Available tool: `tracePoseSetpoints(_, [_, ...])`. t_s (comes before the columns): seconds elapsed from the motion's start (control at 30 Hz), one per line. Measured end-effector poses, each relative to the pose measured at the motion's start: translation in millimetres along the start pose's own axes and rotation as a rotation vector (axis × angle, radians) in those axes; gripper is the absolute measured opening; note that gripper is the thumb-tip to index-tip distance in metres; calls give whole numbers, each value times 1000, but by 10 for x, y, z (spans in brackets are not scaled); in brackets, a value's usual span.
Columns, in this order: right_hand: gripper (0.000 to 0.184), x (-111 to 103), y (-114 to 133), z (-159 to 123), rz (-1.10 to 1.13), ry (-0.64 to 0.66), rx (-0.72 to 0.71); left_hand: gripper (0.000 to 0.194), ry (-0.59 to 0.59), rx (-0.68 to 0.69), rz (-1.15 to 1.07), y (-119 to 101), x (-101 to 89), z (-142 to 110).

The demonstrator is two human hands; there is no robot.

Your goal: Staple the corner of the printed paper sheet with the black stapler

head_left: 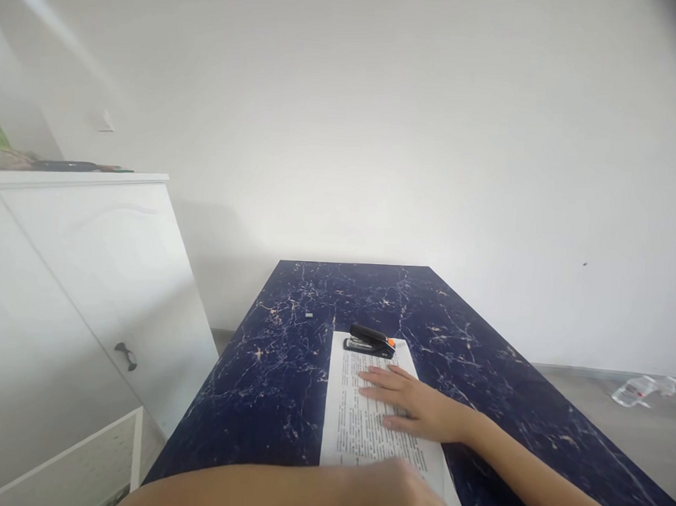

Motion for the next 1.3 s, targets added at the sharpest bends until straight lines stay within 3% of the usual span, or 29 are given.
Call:
tracePoseSetpoints(0.07, [43,-87,-59,87,32,-67,28,7,-308,-31,165,171,-299,-83])
tracePoseSetpoints(0.1, [32,-148,-96,154,56,-138,59,10,-484,-86,267,270,-474,-171])
tracePoseSetpoints(0.17, [18,-288,-174,312,91,-330,145,18,-712,-204,366,487,-778,-393])
tracePoseSetpoints(0.3, [14,-486,-273,604,-9,-619,295,24,-874,-654,418,977,-1149,-961])
tracePoseSetpoints(0.37, [20,-510,-306,696,-70,-683,335,25,-816,-840,434,1165,-1182,-1200])
tracePoseSetpoints(0.43, [24,-475,-336,759,-95,-673,335,24,-707,-929,442,1299,-1142,-1337])
tracePoseSetpoints(0.6, [19,-316,-411,832,0,-464,348,27,-414,-918,385,1487,-907,-1346])
tracePoseSetpoints(0.77, [16,-504,-538,640,18,-501,417,35,-183,-904,272,1574,-722,-1346])
tracePoseSetpoints(0.9, [19,-796,-828,310,58,-558,480,38,-145,-899,235,1575,-725,-1374])
tracePoseSetpoints(1.03, [22,-991,-1137,63,48,-605,556,45,-207,-890,208,1548,-781,-1383])
tracePoseSetpoints(1.3, [19,-935,-1347,3,7,-492,564,50,-337,-883,146,1523,-844,-1407])
Point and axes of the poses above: each hand's wrist, its own z-axis towards the middle knuckle, its own x-axis out of the palm, y = z × x, the point moved 4 cm from there along z, towards the middle knuckle, and after that the axes turned 15 degrees about x, right-handed, at the moved point
